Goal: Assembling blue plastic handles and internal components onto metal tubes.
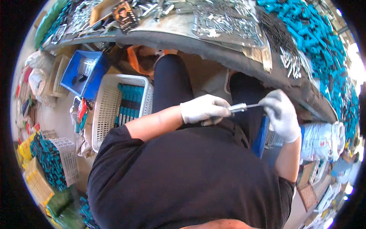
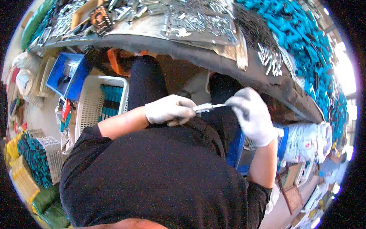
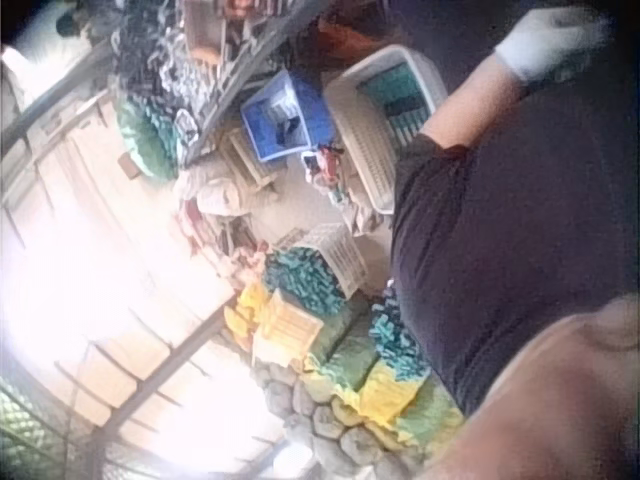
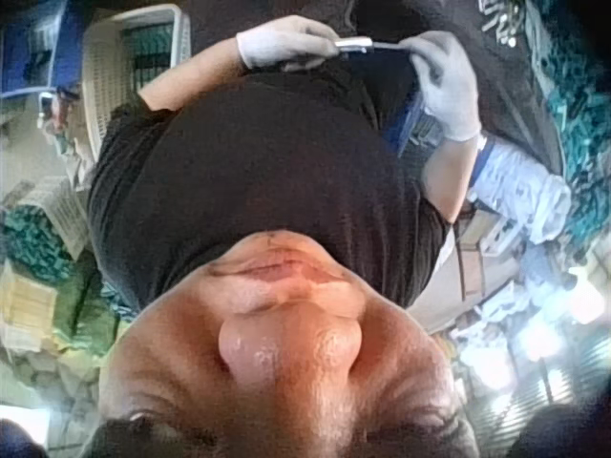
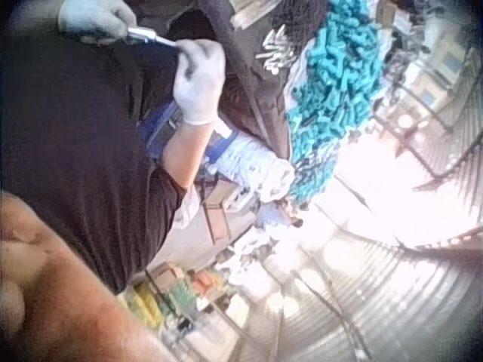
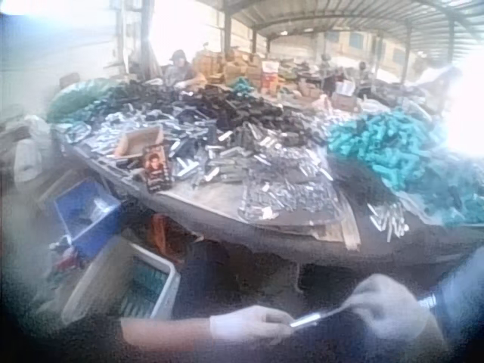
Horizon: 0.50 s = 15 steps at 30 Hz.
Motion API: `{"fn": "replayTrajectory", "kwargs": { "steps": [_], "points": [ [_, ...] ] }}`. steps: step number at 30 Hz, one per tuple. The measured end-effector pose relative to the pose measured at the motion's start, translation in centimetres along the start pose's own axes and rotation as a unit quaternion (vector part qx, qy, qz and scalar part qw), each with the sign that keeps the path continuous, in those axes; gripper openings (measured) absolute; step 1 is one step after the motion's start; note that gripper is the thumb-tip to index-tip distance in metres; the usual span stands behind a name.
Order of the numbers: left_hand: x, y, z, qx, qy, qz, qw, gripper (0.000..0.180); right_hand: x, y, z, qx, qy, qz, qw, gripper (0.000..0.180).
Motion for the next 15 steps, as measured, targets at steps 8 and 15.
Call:
{"fn": "replayTrajectory", "kwargs": {
  "steps": [8,15],
  "points": [
    [0.8,-1.0,0.3,0.093,-0.161,-0.063,0.981,0.052,2.8,-0.2,1.0,-0.004,0.079,0.036,0.996,0.019],
    [0.4,-0.3,-1.3,0.045,-0.161,-0.031,0.985,0.046,4.7,0.1,1.0,-0.014,0.097,0.032,0.995,0.023]
  ]
}}
Point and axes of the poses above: each hand's wrist, its own y-axis towards the middle knuckle, its own x-axis out of the palm, z = x × y, the point moved 9 cm from there along y, towards the middle knuckle, and after that the axes turned 13 degrees about -z, right-handed, at the moved point
